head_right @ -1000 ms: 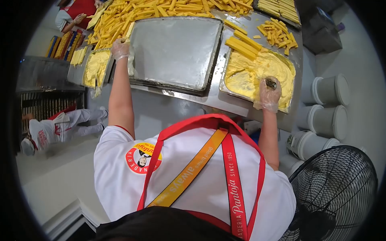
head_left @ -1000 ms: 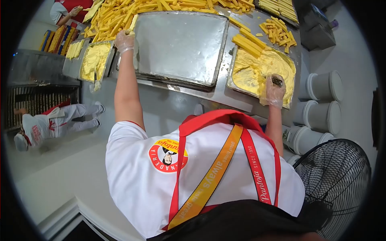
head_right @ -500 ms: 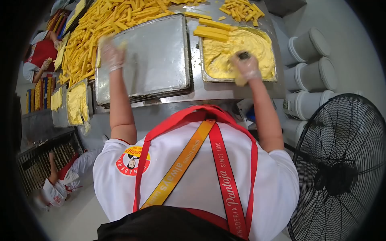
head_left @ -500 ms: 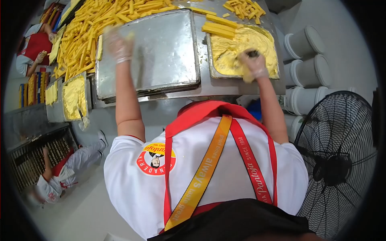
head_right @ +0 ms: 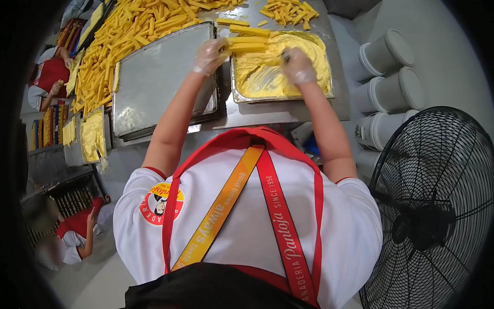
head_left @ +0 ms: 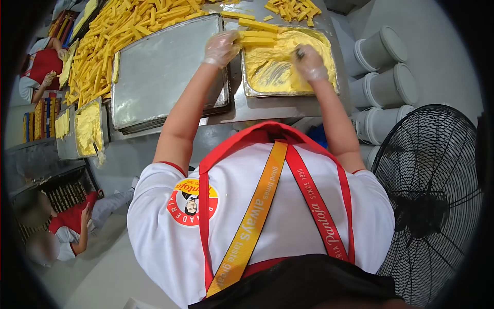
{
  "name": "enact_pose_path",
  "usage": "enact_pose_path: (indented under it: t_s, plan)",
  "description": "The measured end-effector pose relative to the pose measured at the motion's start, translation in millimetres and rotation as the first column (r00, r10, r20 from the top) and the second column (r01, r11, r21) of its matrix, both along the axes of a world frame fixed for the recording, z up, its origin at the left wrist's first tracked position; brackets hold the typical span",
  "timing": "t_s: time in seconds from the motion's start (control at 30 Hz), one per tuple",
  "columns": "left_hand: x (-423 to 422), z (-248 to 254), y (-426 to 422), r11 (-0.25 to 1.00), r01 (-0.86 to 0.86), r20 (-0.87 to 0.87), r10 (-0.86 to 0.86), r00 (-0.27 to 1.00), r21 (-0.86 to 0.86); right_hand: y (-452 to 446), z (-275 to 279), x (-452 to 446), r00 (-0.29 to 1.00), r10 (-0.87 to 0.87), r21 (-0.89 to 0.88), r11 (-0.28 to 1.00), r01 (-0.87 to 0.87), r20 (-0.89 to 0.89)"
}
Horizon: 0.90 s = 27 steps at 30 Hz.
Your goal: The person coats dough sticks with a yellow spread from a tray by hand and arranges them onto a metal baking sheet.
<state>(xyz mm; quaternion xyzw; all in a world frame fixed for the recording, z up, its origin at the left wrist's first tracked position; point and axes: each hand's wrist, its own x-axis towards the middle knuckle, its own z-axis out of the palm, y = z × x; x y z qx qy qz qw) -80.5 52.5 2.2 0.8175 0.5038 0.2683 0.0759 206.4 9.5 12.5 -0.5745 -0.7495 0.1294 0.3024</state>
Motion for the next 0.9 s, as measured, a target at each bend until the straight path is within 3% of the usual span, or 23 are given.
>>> enact_pose_path:
  t_s: [0.07,0.1,0.13,0.2,0.23,0.27,0.33,0.37,0.43,0.53,0.6,0.67,0.77,0.87,0.9]
  plan:
    - [0.9,11.3,-19.8,1.000,0.019,0.139,-0.021,0.990,0.015,-30.2,5.9,-3.1,0.948,0.303,0.024,0.953,-0.302,-0.100]
    - [7.1,21.1,-37.3,0.999,0.045,0.218,-0.044,0.975,0.001,-43.9,28.1,-3.3,0.891,0.425,-0.187,0.873,-0.450,-0.161]
    - [14.5,26.9,-54.7,0.997,0.071,0.298,-0.063,0.952,-0.015,-39.3,20.4,5.6,0.914,0.340,-0.272,0.879,-0.393,-0.221]
    - [35.1,12.1,-72.4,0.998,0.045,0.249,-0.035,0.968,-0.037,-17.7,2.3,28.4,0.938,0.159,-0.438,0.852,-0.287,-0.307]
    - [42.6,3.6,-76.3,0.998,0.032,0.238,-0.021,0.971,-0.046,-13.8,20.8,28.3,0.970,-0.078,-0.460,0.887,-0.038,-0.230]
    - [48.2,-3.0,-77.8,0.998,0.018,0.227,-0.005,0.974,-0.052,8.2,-10.9,47.7,0.997,-0.081,-0.148,0.986,0.078,-0.014]
    - [54.8,-7.9,-76.4,0.999,0.002,0.247,0.008,0.969,-0.038,-4.8,13.5,35.0,0.990,-0.137,0.026,0.990,0.138,-0.046]
    - [56.1,-10.4,-78.0,0.999,-0.007,0.256,0.017,0.967,-0.037,-14.1,18.6,29.5,0.963,-0.064,-0.039,0.998,0.056,-0.263]
    - [57.6,-13.5,-75.6,0.999,-0.013,0.246,0.025,0.969,-0.049,-29.7,21.4,20.4,0.753,0.028,-0.116,0.984,-0.138,-0.657]
    - [58.1,-14.6,-77.5,0.998,-0.031,0.221,0.042,0.974,-0.054,-32.0,10.4,9.1,0.391,-0.170,-0.273,0.935,-0.226,-0.905]
    - [58.9,-13.8,-80.7,0.998,-0.025,0.238,0.038,0.970,-0.057,-16.5,-6.5,20.3,0.804,-0.126,-0.210,0.978,0.001,-0.582]
    - [58.4,-12.3,-86.2,0.998,0.002,0.288,0.015,0.957,-0.060,-18.9,2.2,24.9,0.927,-0.294,-0.193,0.948,0.252,-0.235]
    - [59.7,-10.6,-88.3,0.996,0.013,0.275,0.013,0.961,-0.089,-36.0,16.4,17.6,0.706,-0.052,-0.166,0.982,-0.094,-0.707]
    - [59.4,-26.1,-82.4,0.995,-0.083,0.078,0.086,0.993,-0.049,-31.1,2.8,9.0,0.564,-0.035,-0.184,0.960,-0.210,-0.825]
    - [59.2,-24.5,-82.9,0.995,-0.084,0.099,0.088,0.991,-0.045,-25.1,-0.5,13.9,0.708,-0.006,-0.174,0.971,-0.165,-0.707]
